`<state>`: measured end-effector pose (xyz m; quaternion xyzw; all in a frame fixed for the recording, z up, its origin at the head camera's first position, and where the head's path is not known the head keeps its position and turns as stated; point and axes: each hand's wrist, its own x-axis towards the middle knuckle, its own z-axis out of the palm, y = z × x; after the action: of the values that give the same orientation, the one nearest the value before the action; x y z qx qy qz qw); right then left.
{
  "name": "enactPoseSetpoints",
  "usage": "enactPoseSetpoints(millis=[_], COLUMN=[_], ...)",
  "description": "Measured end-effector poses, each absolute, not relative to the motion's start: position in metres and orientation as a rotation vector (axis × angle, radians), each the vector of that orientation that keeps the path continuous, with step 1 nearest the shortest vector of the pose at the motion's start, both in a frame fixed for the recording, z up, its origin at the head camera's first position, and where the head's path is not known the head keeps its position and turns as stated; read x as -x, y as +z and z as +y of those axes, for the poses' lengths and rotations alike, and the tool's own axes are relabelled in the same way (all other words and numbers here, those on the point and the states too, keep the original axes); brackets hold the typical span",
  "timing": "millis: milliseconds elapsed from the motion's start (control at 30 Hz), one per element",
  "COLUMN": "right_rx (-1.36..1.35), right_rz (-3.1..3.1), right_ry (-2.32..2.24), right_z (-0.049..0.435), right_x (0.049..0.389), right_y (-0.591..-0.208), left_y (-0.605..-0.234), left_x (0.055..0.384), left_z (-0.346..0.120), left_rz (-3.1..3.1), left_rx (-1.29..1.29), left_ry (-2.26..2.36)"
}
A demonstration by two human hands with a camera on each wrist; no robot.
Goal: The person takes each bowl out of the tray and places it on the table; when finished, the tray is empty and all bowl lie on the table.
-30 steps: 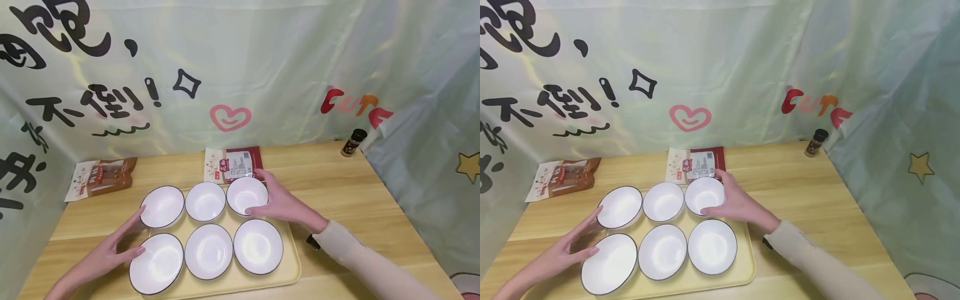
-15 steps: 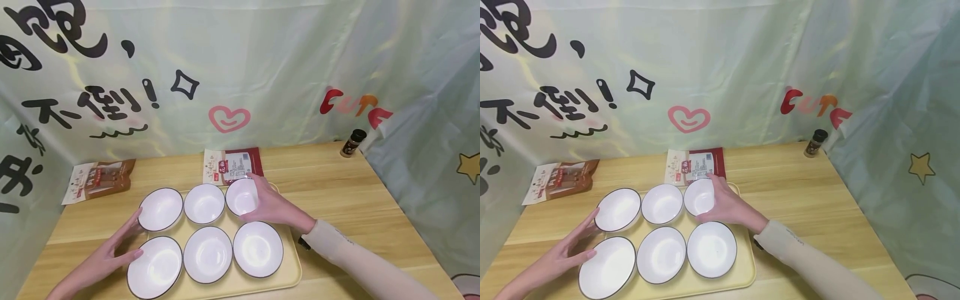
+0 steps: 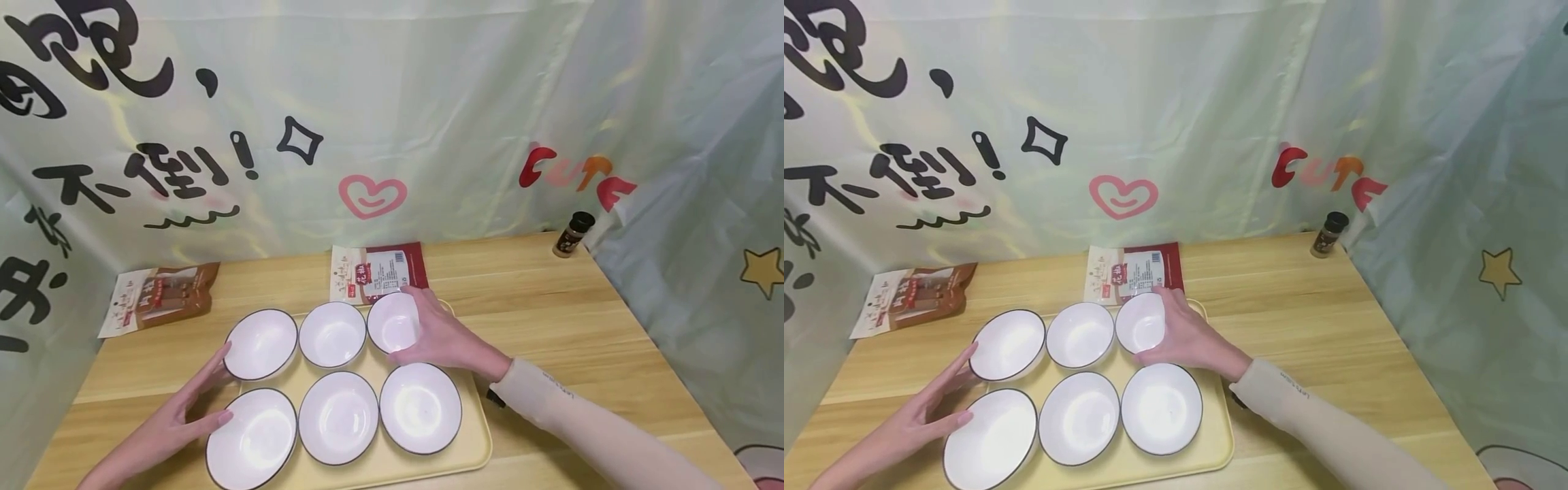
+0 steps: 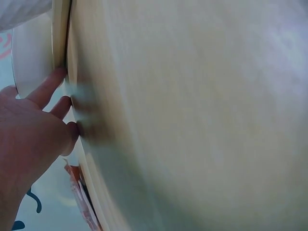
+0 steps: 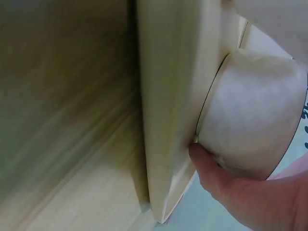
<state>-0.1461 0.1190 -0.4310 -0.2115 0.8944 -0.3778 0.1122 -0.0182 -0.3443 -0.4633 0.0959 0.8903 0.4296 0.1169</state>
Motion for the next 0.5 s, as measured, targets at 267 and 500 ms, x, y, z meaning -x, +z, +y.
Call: enactPoseSetpoints(millis=[267, 500], right_rx=[0.672, 0.626], right_rz=[2.662, 2.665], right_ry=[-1.122, -1.2], right_z=[0.121, 0.126], right_x=[0.146, 0.145], right_y=[-0.433, -0.421], left_y=[-0.464, -0.465], left_x=[0.017, 0.017], left_z=[-0.344, -0.344], left_rz=[2.594, 2.602], left_rx=[-0.277, -0.28], left_ry=[1.282, 1.278])
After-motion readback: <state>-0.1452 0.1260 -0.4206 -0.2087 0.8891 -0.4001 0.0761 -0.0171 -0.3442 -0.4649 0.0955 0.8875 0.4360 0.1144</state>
